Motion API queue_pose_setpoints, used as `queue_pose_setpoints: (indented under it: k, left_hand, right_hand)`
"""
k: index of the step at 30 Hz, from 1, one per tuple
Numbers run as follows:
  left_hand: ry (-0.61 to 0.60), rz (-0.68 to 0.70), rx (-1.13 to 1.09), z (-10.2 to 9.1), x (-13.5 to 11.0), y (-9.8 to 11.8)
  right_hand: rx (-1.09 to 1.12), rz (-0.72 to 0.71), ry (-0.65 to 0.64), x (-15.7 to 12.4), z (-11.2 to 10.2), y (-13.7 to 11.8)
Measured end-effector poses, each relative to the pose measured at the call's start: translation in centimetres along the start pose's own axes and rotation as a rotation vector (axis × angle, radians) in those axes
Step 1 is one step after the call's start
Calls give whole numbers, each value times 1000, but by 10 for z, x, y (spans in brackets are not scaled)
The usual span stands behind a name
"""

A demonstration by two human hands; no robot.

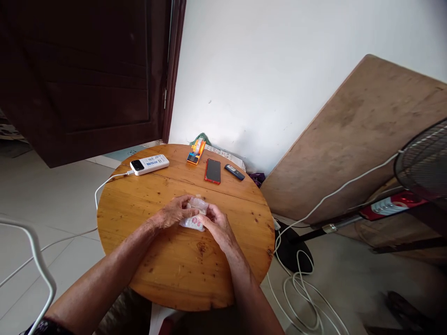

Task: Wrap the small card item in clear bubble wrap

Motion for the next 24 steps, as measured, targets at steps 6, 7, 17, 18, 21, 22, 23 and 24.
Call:
queue_pose_setpoints:
  k: [6, 7, 17, 18, 21, 22, 23, 24]
  left_hand:
    - [-31, 5, 3, 4, -3, 6]
    - [-29, 10, 16, 3, -4, 7]
    - [-80, 56, 62, 7, -4, 8]
    - [-92, 60, 42, 8, -4, 8]
    - [-121, 52, -11, 10, -4, 7]
    - [-124, 45, -16, 11, -4, 6]
    - [-123, 40, -17, 10, -4, 6]
    - [-122, 35, -15, 10, -4, 5]
  right_hand:
    - [-261, -358, 159, -11, -14, -35]
    - [-291, -386, 130, -13, -11, -38]
    - [-385, -393, 7, -11, 5, -33]
    - [-381, -394, 3, -10, 5, -33]
    - [-375, -404, -5, -9, 6, -34]
    - [-372, -410, -6, -10, 7, -35]
    - [-366, -417, -4, -11, 6, -36]
    - [-358, -426, 6, -12, 5, -37]
Point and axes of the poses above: each hand's wrist, its own x-axis towards the middle knuckle, its own z-axis out of the palm, y = z × x, the point moved 10 cm from there along x, towards the middle knuckle, and after that the axes turned 7 degrees about y, right-handed, at the moved point
